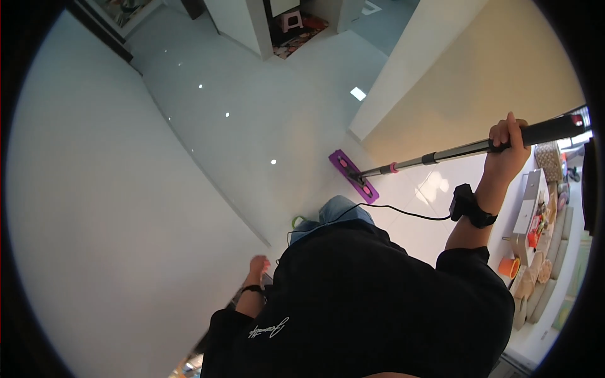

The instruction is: Mopping the tiled floor of a hallway and bathroom using a mop and bucket.

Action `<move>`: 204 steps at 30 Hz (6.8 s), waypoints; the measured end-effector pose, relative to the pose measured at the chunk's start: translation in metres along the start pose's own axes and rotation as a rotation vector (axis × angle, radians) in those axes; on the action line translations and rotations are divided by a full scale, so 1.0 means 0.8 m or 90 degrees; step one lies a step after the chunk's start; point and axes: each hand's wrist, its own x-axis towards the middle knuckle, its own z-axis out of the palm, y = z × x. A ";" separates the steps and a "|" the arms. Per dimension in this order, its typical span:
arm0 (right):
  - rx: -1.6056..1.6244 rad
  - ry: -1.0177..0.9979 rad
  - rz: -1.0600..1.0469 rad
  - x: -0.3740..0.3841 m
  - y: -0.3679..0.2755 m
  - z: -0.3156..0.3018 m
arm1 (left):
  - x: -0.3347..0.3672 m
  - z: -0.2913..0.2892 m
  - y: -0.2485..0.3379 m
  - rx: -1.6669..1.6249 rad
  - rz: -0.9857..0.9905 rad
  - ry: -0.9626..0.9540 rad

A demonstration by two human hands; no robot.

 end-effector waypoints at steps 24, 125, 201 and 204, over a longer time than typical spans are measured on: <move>-0.020 -0.009 -0.096 0.077 0.026 -0.040 | -0.089 0.036 -0.067 -0.088 -0.044 0.084; -0.234 0.559 -0.251 1.834 0.916 -0.658 | 0.387 1.844 1.782 0.704 0.161 -0.169; 0.432 0.755 0.651 1.787 1.515 -0.563 | -0.031 2.345 1.977 0.430 0.409 -1.799; 0.477 0.743 0.566 1.785 1.524 -0.581 | -0.034 2.330 1.964 0.581 0.419 -1.814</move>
